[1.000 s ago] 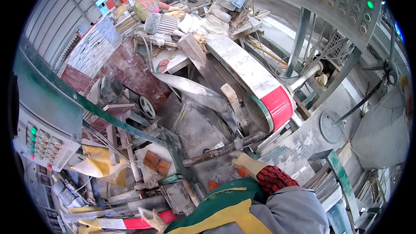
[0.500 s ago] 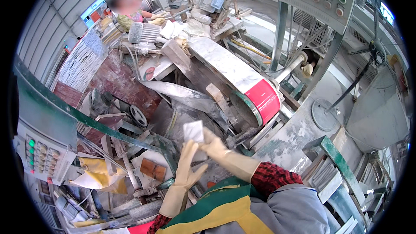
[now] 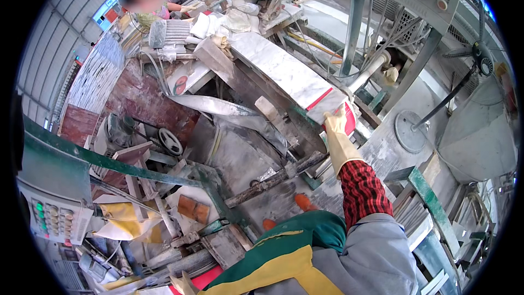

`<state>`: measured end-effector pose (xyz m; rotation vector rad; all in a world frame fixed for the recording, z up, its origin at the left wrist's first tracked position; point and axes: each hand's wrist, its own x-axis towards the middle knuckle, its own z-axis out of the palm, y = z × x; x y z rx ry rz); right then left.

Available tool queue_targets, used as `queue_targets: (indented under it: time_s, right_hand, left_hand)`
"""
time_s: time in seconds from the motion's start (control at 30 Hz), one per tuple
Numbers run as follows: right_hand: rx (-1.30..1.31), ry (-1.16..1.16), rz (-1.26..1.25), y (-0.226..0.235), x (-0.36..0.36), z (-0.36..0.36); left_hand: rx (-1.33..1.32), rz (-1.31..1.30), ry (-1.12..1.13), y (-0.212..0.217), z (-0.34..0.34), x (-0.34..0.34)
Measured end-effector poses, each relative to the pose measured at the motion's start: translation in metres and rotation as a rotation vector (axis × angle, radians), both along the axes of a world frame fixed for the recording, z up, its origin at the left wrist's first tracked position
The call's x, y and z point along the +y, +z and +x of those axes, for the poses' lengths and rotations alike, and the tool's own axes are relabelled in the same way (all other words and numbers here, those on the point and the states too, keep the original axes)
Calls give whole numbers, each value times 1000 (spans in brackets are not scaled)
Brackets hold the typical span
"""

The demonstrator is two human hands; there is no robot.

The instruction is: The person operates a machine in a factory setting, feeding white rectangular blocks onto a conveyor belt. They wear gloves and a green apron while handling the materials and adjusting the equipment.

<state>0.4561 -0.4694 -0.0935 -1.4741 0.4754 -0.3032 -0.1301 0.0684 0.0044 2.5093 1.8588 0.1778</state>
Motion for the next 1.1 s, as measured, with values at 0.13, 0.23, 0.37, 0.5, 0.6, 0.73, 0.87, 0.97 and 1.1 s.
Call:
queue_targets:
  time_s: [0.13, 0.23, 0.37, 0.5, 0.6, 0.73, 0.87, 0.97, 1.1]
  right_hand:
    - [26, -7, 6, -57, -34, 35]
    - [85, 35, -240, 21, 13, 9]
    - [525, 294, -202, 78, 14, -6]
    - [558, 328, -367, 7, -12, 23]
    - [579, 289, -257, 59, 21, 8]
    - [472, 200, -48, 56, 3, 9]
    - [391, 394, 308, 45, -2, -31]
    - [206, 237, 301, -5, -19, -72]
    - [340, 324, -836, -105, -73, -160]
  left_hand:
    - [95, -34, 62, -9, -16, -2]
    - [162, -99, 167, -7, -38, -25]
    - [201, -236, 154, 10, -19, -39]
    - [168, -51, 22, -32, -35, -2]
    - [220, 270, -109, -80, -93, 21]
    - [36, 226, -10, -28, -36, 6]
    - [382, 513, -190, -68, -92, 63]
    - [501, 739, -252, -86, -113, 93]
    - [149, 450, -50, -14, -57, 62]
